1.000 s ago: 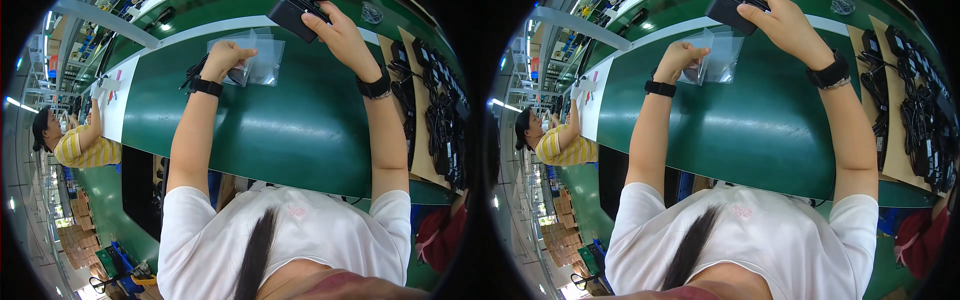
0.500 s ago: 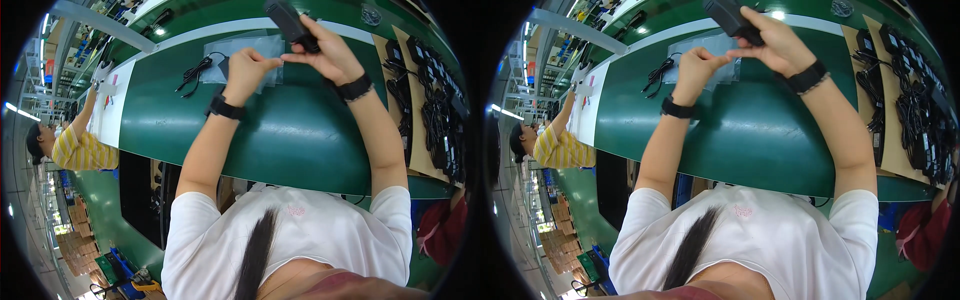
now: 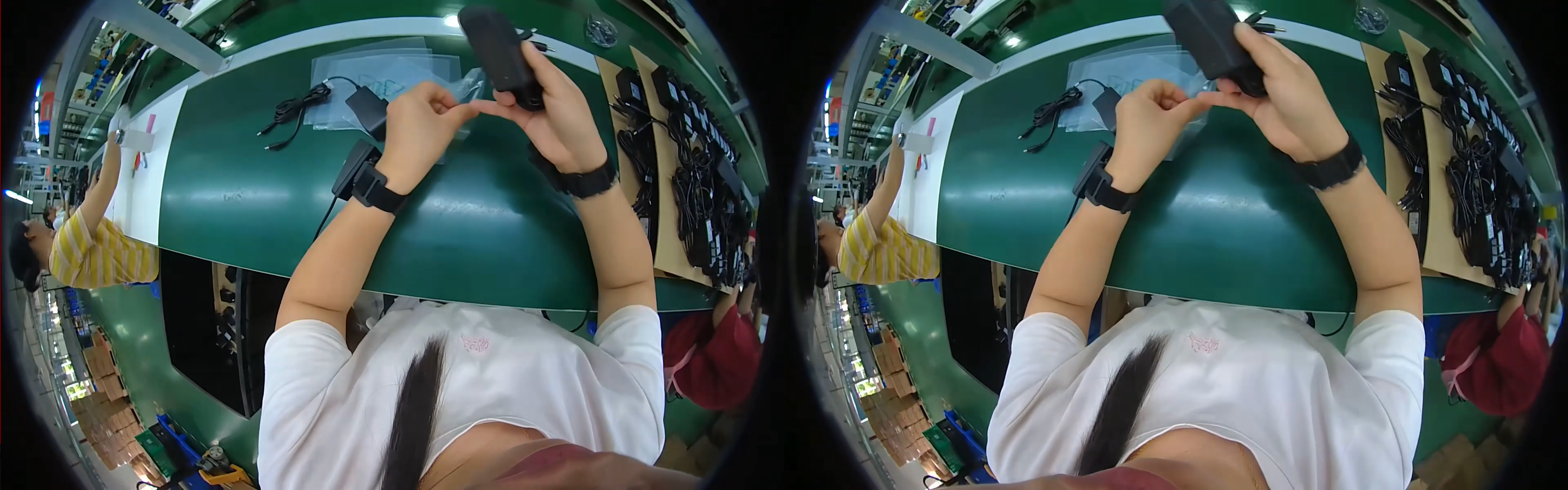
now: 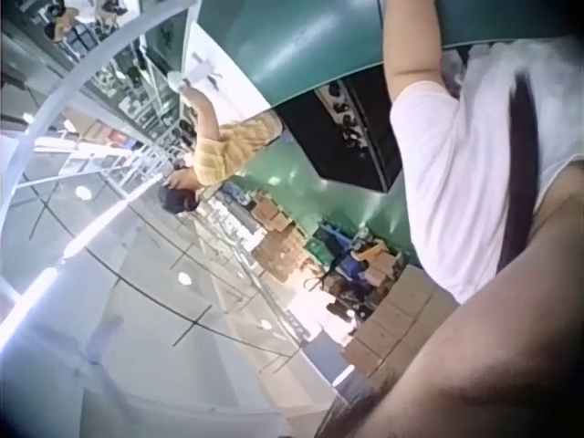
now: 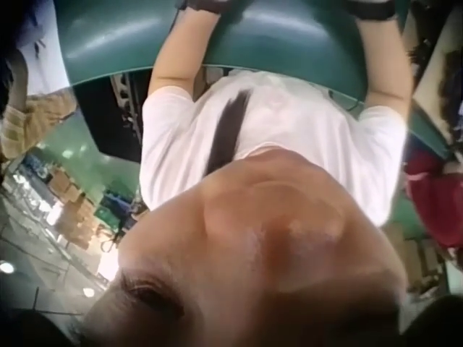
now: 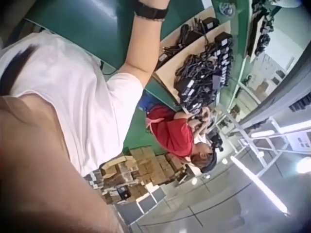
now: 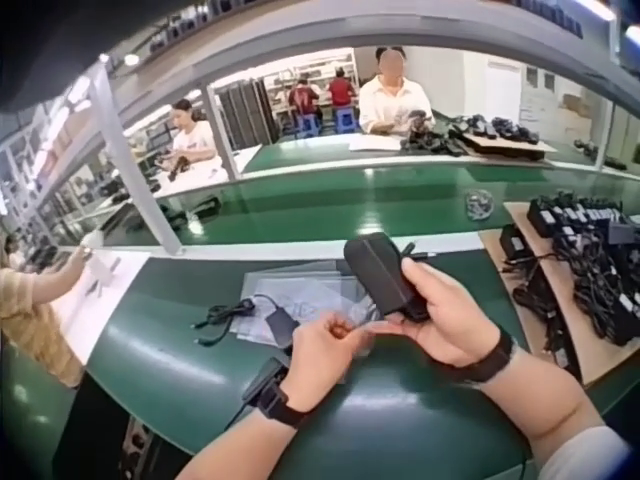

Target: Packing power adapters into plastic bags after coiling their cables.

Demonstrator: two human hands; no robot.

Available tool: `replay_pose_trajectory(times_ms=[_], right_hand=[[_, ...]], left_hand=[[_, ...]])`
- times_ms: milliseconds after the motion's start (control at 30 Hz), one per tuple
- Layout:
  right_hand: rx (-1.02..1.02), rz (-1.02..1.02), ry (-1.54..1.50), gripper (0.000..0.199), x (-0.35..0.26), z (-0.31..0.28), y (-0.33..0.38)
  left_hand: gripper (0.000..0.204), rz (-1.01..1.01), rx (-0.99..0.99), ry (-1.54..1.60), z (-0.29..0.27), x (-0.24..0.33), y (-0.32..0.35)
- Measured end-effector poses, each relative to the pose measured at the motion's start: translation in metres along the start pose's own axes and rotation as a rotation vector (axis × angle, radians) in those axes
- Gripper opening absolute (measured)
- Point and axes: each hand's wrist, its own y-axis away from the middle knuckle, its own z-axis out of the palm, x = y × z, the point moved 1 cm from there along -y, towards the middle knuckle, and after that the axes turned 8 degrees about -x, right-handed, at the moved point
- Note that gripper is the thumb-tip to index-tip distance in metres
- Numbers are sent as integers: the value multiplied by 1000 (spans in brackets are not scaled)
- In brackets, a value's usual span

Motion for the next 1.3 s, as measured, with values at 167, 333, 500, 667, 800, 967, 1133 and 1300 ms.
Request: replay_pose_trajectory(times_ms=[167, 333, 500, 667, 800, 967, 1133, 1300], right_hand=[[62, 106, 8, 32, 10, -16, -6], [98, 156, -198, 30, 26, -27, -6], [223, -260, 497, 32, 36, -32, -5], [168, -186, 539, 44, 25, -25, 16], [52, -409, 1088, 49, 13, -12, 32], [110, -477, 1656, 49, 9, -13, 34], [-135, -428, 1813, 47, 26, -14, 40], [-112, -388, 1930, 42, 23, -14, 39]], left_hand=[[15, -21, -133, 230, 18, -13, 8], [14, -138, -165, 424, 21, -9, 7], [14, -30, -25, 468, 12, 3, 5], [18, -203, -60, 447, -14, 4, -1], [21, -207, -103, 435, -9, 11, -1], [20, -121, -73, 502, -5, 13, 2], [19, -99, -141, 537, 3, 29, 2], [16, -84, -207, 463, 2, 39, 4]])
